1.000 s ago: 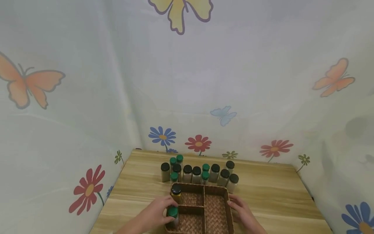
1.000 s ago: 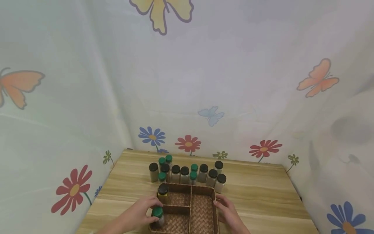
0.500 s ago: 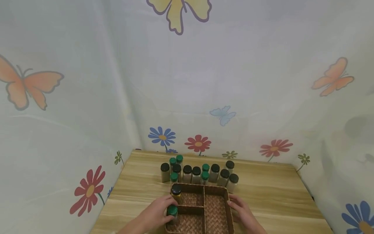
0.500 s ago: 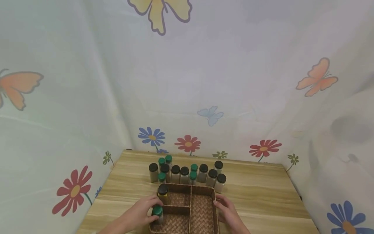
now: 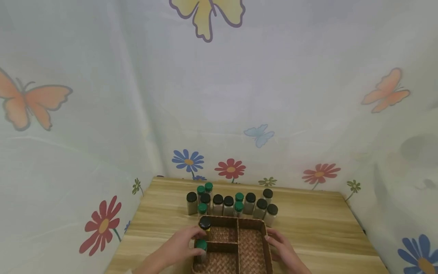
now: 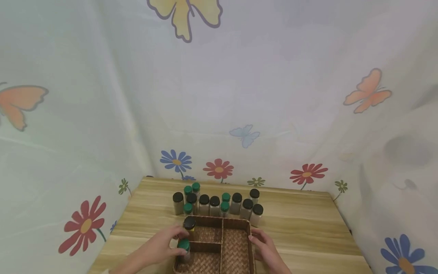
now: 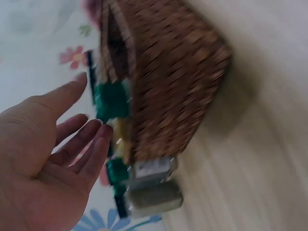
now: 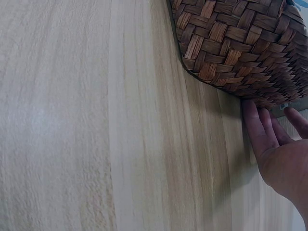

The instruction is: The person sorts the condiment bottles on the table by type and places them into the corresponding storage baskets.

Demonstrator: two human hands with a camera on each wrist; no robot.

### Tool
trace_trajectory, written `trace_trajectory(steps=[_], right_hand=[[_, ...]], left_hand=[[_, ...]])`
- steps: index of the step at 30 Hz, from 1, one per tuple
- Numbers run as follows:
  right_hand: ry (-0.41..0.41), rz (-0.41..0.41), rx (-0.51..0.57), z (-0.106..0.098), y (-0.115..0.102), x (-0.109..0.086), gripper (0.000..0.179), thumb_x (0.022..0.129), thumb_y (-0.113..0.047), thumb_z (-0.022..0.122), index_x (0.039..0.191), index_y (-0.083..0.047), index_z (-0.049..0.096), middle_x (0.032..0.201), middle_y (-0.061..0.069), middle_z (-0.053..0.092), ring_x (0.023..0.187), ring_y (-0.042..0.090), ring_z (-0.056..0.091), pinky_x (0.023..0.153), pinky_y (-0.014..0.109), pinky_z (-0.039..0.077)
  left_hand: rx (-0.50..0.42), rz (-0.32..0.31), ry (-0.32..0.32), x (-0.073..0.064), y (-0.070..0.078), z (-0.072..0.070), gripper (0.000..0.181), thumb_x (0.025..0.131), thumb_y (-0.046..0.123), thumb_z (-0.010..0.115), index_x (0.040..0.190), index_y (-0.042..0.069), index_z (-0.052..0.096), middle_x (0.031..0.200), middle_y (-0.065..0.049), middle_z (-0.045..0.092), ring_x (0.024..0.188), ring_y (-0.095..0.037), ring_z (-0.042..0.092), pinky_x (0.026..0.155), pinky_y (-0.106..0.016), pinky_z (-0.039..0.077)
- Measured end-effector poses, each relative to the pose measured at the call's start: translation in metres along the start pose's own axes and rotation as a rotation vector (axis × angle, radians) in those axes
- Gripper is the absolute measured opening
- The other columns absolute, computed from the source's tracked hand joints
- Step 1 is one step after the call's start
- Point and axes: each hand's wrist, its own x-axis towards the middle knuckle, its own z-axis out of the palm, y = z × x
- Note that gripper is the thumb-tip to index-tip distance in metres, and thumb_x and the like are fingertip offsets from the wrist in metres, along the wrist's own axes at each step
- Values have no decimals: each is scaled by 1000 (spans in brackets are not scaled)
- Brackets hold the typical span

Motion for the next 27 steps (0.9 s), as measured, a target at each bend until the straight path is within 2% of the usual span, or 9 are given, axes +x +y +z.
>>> trace_trajectory(steps=[2,5,7,10,16,23,27], right_hand=[[-8,3,4,0,0,1,66,109,-35,60,155,8,38,153,33,45,133,40,53,95,66,55],[-1,7,2,0,1,1,66,109,-35,59,155,8,38,153,33,45,134,41,53,95,66,55],[12,5,4,1,1,1,65,109,-34,59,155,8,38,152,33,46,134,42,53,95,66,55],[24,1,4,2,1,1,63,110,-32,59,154,9,39,151,33,47,134,42,53,94,66,55],[2,-4,11,3,3,2,62,110,-32,58,153,10,40,151,33,47,135,41,51,94,68,54],[23,6,7,2,4,3,63,110,-34,59,153,9,41,153,33,46,137,42,49,93,67,55],[17,1,20,1,4,3,63,110,-33,59,153,10,41,153,33,45,137,42,49,93,66,56]], left_hand=[[-31,-12,69,3,-1,-13,39,93,32,85,123,11,71,117,-2,68,107,-21,68,92,-43,59],[19,-4,216,13,-6,-30,35,94,29,83,122,12,72,115,1,68,107,-21,67,93,-42,59],[57,-7,302,22,-11,-36,31,93,22,84,121,13,73,114,3,68,106,-19,67,92,-42,59],[102,-14,367,37,-23,-36,31,92,16,85,120,11,73,114,0,69,106,-22,68,91,-44,59],[121,-26,383,59,-42,-24,34,91,9,85,121,3,73,116,-9,70,108,-33,70,90,-47,60],[161,-61,374,76,-55,-13,36,88,8,87,120,1,73,115,-12,72,105,-29,69,88,-48,58],[175,-71,377,82,-60,-7,34,86,8,89,116,3,75,109,-8,72,99,-23,68,85,-45,58]])
